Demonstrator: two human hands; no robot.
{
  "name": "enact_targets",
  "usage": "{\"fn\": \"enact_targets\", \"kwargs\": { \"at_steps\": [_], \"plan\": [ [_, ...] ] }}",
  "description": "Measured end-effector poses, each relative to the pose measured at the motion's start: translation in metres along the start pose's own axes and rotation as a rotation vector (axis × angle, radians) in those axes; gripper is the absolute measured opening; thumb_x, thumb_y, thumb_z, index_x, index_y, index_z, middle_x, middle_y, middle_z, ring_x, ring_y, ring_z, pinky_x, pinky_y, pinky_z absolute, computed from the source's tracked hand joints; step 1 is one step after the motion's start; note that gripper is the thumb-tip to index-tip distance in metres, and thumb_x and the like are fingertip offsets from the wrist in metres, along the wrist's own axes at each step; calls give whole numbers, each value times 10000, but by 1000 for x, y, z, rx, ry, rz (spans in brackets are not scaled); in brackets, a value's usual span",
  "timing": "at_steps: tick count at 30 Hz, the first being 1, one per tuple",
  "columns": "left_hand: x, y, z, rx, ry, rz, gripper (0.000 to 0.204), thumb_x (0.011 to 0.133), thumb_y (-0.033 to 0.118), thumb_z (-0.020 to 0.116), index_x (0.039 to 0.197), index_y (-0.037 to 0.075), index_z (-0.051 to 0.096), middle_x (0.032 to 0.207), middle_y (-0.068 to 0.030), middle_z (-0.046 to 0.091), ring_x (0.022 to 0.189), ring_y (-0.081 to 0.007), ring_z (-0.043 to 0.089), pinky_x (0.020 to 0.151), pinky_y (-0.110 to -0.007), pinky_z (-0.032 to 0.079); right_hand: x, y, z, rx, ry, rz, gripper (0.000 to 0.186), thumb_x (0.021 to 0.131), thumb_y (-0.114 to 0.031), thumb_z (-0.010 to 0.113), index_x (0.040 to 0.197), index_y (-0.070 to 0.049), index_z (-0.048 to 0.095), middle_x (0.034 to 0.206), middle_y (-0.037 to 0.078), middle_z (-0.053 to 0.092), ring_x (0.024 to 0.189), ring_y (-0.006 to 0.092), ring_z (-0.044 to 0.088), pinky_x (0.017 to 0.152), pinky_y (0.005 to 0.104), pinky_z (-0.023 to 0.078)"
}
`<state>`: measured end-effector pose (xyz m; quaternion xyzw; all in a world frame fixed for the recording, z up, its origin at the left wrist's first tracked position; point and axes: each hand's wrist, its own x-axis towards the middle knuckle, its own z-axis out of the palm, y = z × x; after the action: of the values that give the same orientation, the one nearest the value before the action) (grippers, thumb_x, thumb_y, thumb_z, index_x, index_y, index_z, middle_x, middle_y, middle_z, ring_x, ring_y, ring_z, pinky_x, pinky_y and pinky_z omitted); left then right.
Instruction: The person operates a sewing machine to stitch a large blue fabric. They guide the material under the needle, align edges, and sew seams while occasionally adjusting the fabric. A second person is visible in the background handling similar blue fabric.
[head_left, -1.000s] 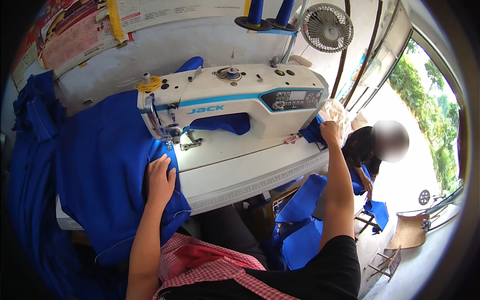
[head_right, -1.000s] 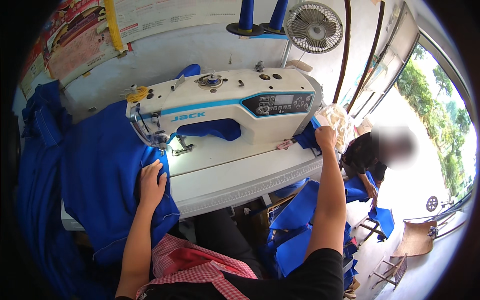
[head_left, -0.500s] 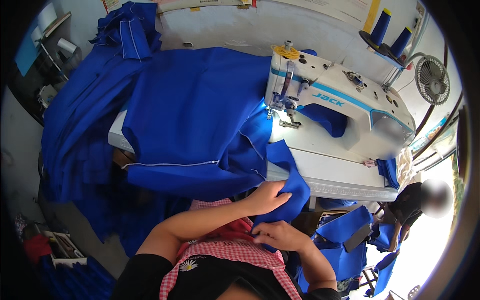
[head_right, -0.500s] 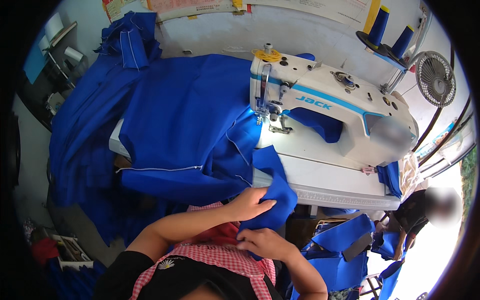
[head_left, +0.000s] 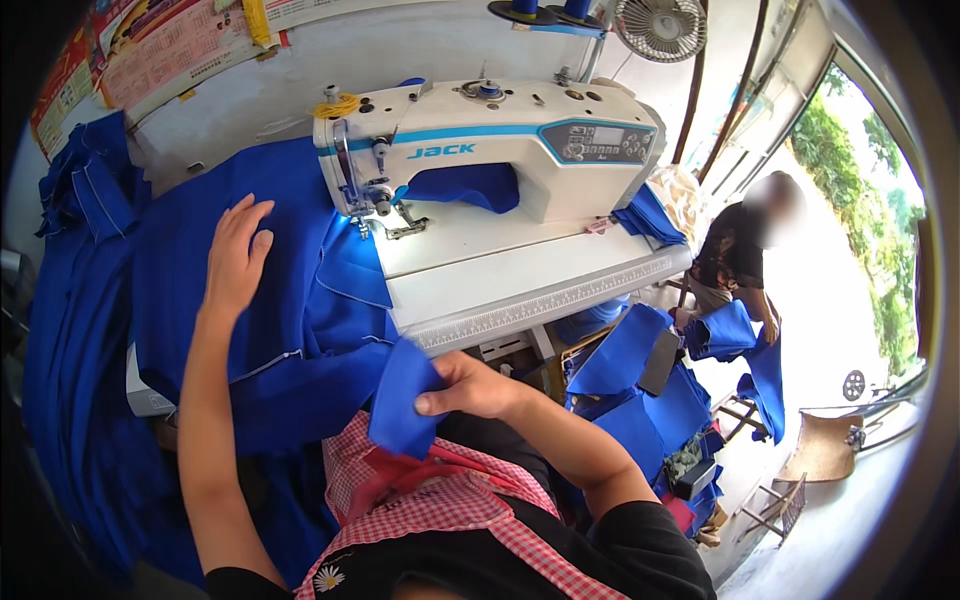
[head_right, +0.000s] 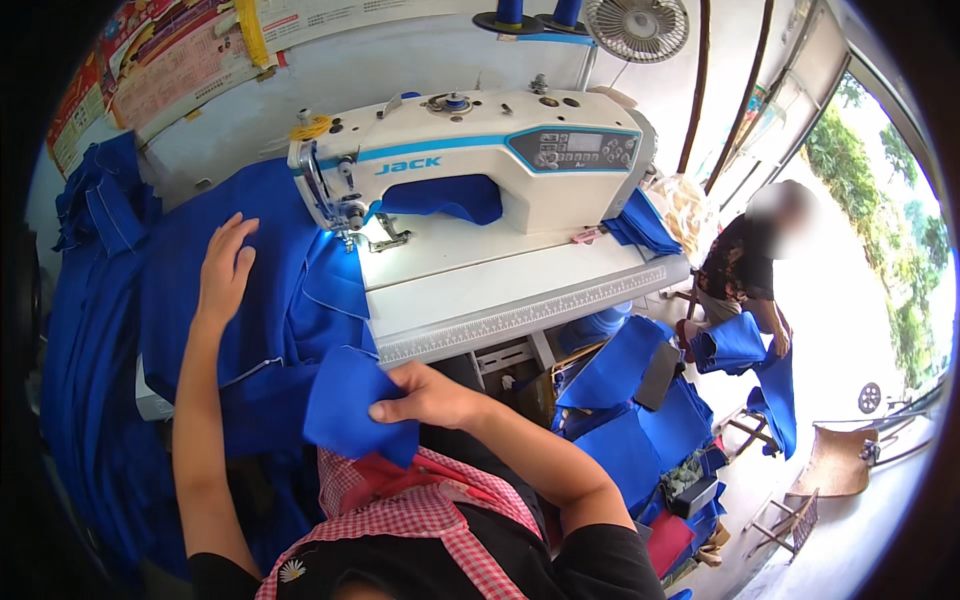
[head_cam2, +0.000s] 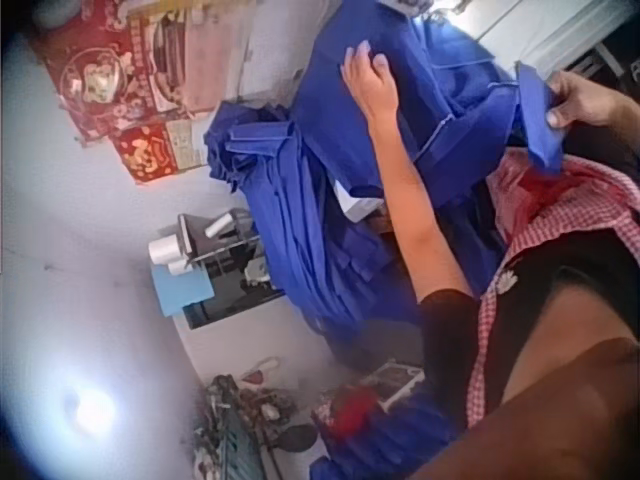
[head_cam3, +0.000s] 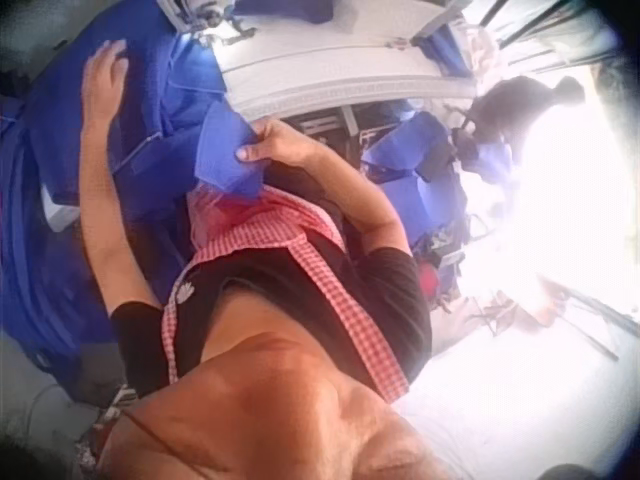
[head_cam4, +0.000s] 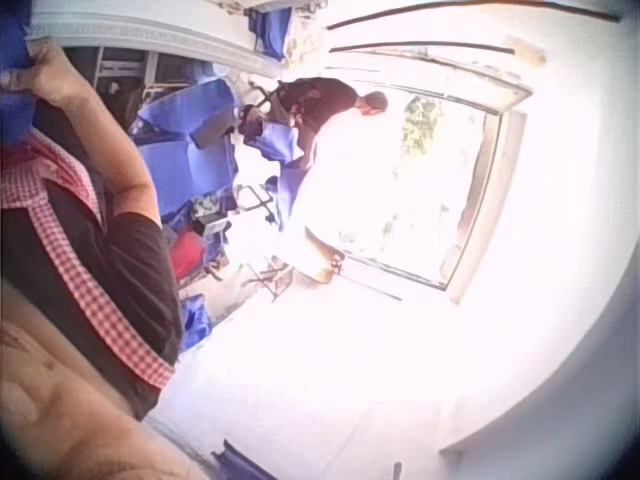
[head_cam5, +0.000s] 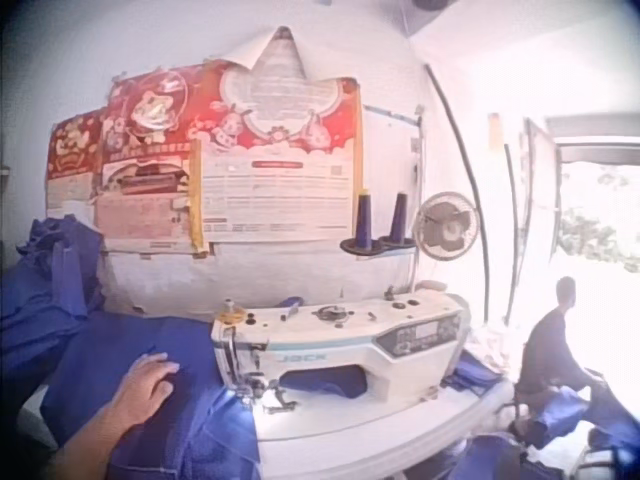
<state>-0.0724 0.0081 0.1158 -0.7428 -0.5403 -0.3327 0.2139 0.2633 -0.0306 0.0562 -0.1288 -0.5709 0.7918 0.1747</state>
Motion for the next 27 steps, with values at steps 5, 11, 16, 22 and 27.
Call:
{"fn": "enact_targets", "kwargs": {
  "at_steps": [5,11,16,22,27],
  "plan": [
    [-58,-45,-13,-15,-319,-339,253,943,192,553,793,-9,589,597,-113,560,555,-238,572,589,-351,455,41,15,26,-604,65,-451,222,830,-131,690,922,70,669,1369,139,510,1093,270,605,911,368,486],
    [-200,65,-132,-630,-543,-877,230,913,82,525,698,10,561,576,-6,489,535,-57,417,491,-250,336,72,47,76,-874,-229,-413,165,756,-121,706,826,24,672,1394,140,486,939,320,661,748,407,533],
    [-293,131,-149,-834,-1506,-570,223,887,175,639,1047,19,631,801,-124,662,713,-195,621,662,-346,511,52,100,116,-885,-603,-320,175,773,-111,688,885,7,625,891,124,628,841,330,651,709,414,525],
    [-112,136,-69,-1369,-439,-655,205,970,125,565,1136,4,568,1004,-58,606,933,-108,584,850,-251,473,30,118,123,-859,-617,-293,125,771,-108,675,823,0,639,784,129,634,797,319,660,700,418,535],
    [-29,80,52,-632,-132,-431,290,875,135,646,1137,23,593,1133,-134,578,1073,-252,573,948,-328,451,10,132,103,-1041,-459,-229,153,732,-54,633,879,-14,627,870,122,636,862,305,651,707,409,543]
  ]
}}
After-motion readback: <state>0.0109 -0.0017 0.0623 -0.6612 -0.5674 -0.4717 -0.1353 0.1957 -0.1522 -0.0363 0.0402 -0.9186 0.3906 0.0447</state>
